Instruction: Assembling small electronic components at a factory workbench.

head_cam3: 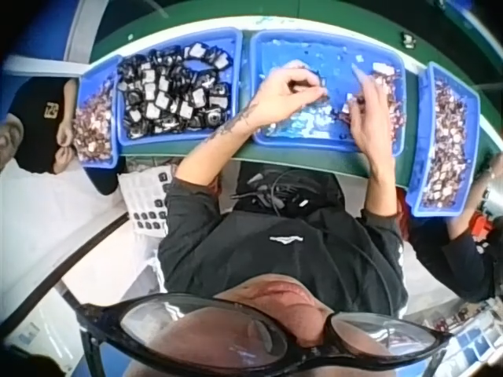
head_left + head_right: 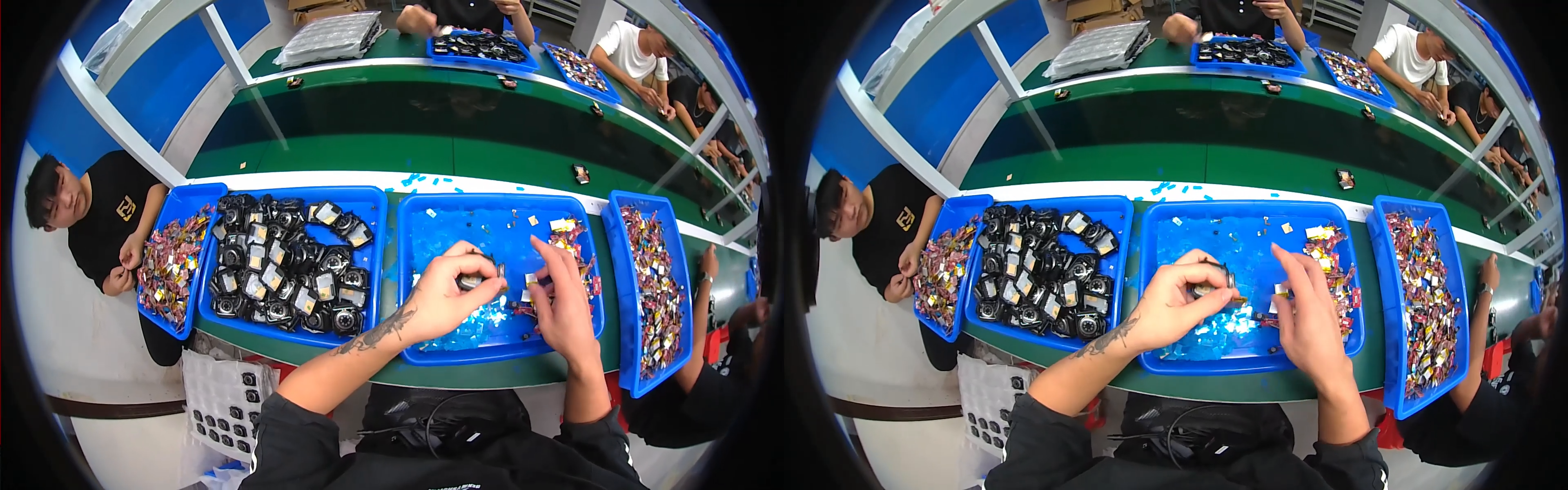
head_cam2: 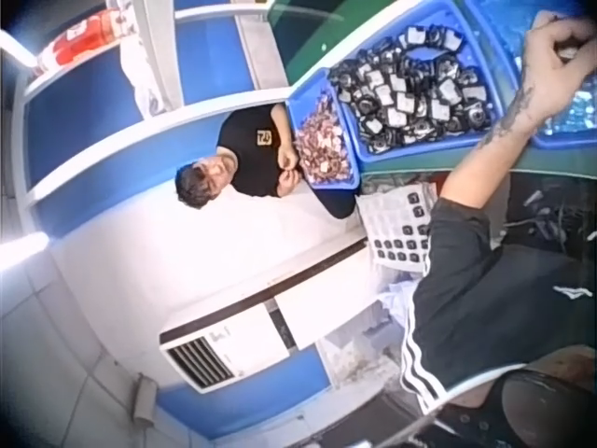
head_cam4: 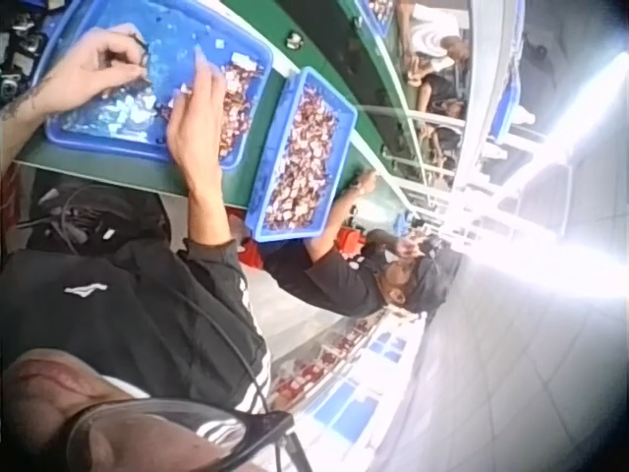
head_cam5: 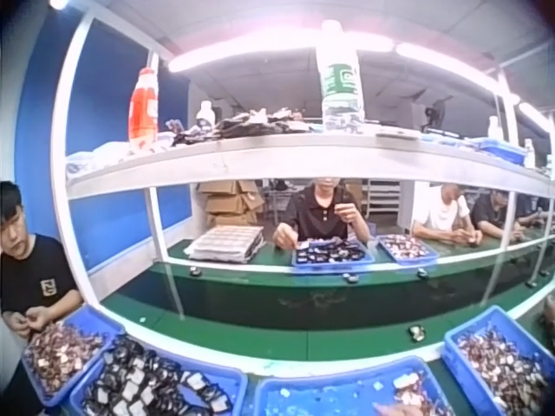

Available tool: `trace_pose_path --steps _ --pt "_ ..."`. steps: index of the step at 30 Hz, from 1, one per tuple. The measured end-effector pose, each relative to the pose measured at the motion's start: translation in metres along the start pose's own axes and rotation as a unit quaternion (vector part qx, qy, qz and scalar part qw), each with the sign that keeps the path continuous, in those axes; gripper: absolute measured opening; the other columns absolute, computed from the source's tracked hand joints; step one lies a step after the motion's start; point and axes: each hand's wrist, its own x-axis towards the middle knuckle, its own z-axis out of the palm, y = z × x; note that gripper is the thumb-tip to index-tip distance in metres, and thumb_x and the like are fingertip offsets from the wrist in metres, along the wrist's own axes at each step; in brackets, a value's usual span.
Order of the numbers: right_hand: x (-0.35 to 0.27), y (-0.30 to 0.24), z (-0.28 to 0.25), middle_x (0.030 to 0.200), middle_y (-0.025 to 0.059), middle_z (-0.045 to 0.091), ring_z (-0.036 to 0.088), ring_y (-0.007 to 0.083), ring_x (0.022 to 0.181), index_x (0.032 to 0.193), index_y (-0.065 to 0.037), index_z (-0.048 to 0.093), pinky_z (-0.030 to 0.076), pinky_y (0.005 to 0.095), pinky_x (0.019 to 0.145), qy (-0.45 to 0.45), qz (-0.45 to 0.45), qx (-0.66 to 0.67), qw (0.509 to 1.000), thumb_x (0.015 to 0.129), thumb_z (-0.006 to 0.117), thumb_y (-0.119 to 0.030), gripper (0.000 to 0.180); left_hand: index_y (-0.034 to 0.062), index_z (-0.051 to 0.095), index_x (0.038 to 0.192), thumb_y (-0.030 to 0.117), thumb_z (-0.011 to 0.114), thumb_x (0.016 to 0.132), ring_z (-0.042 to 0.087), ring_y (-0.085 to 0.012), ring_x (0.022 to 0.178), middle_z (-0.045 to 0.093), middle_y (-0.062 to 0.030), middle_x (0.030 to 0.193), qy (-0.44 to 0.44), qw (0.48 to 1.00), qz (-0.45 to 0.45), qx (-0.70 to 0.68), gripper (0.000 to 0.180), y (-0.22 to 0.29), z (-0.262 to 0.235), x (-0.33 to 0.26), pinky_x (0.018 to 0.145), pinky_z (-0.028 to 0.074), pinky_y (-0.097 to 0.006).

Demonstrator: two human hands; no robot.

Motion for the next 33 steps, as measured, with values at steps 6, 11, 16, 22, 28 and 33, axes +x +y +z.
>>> trace_pose_path --steps 6,11,16,22,28,33 --pt "-0.006 0.012 0.008 0.098 0.0077 0.060 0.059 0.0112 0.086 0.100 0.000 0.068 0.049 0.0217 0.070 -0.087 0.008 0.325 0.942 0.081 0.067 0.005 0.020 0.0026 0.068 0.090 0.013 0.070 0.086 0.057 -0.0141 0.086 0.056 -0.0060 0.093 -0.119 0.991 -0.022 -0.062 0.011 0.004 -0.002 -0.002 0.074 0.048 -0.028" --pt "-0.009 0.015 0.014 0.101 0.0056 0.058 0.056 0.0122 0.090 0.090 -0.002 0.064 0.048 0.0240 0.074 -0.132 0.038 0.357 0.924 0.081 0.069 0.002 0.010 0.0011 0.066 0.104 0.004 0.065 0.088 0.057 -0.0138 0.091 0.056 -0.0054 0.100 -0.115 0.989 -0.069 -0.059 0.016 0.008 -0.004 -0.008 0.072 0.048 -0.026" --pt "-0.014 0.014 0.009 0.096 0.0039 0.060 0.056 0.0084 0.082 0.094 -0.002 0.061 0.046 0.0216 0.070 -0.002 0.033 0.376 0.926 0.083 0.068 0.000 0.014 0.0032 0.046 0.127 -0.005 0.058 0.087 0.058 -0.0116 0.093 0.059 -0.0087 0.107 0.002 0.987 -0.079 -0.138 0.042 0.007 0.003 -0.001 0.074 0.047 -0.023" --pt "-0.019 0.015 -0.004 0.089 0.0002 0.061 0.052 0.0030 0.071 0.100 -0.002 0.067 0.043 0.0172 0.062 -0.119 0.140 0.403 0.896 0.084 0.069 -0.001 0.017 0.0064 0.036 0.135 -0.006 0.052 0.089 0.061 -0.0120 0.094 0.065 -0.0125 0.109 0.047 0.998 0.006 0.041 0.051 -0.003 -0.011 0.000 0.077 0.048 -0.024" --pt "-0.014 0.014 0.001 0.087 0.0026 0.063 0.054 0.0089 0.075 0.090 -0.007 0.073 0.045 0.0247 0.064 -0.114 0.016 0.228 0.967 0.078 0.074 -0.007 0.012 0.0034 0.037 0.129 -0.002 0.058 0.089 0.061 -0.0087 0.073 0.066 -0.0102 0.100 -0.061 0.988 -0.001 0.140 0.045 0.017 0.006 -0.004 0.060 0.045 -0.024" --pt "-0.004 0.018 0.016 0.077 0.0023 0.062 0.048 0.0084 0.064 0.091 -0.007 0.073 0.040 0.0251 0.057 -0.129 0.094 0.260 0.952 0.080 0.074 -0.008 0.011 0.0045 0.038 0.113 -0.006 0.064 0.083 0.060 -0.0079 0.075 0.057 -0.0102 0.103 0.017 0.999 -0.018 -0.023 0.041 0.007 0.005 -0.008 0.058 0.047 -0.019"
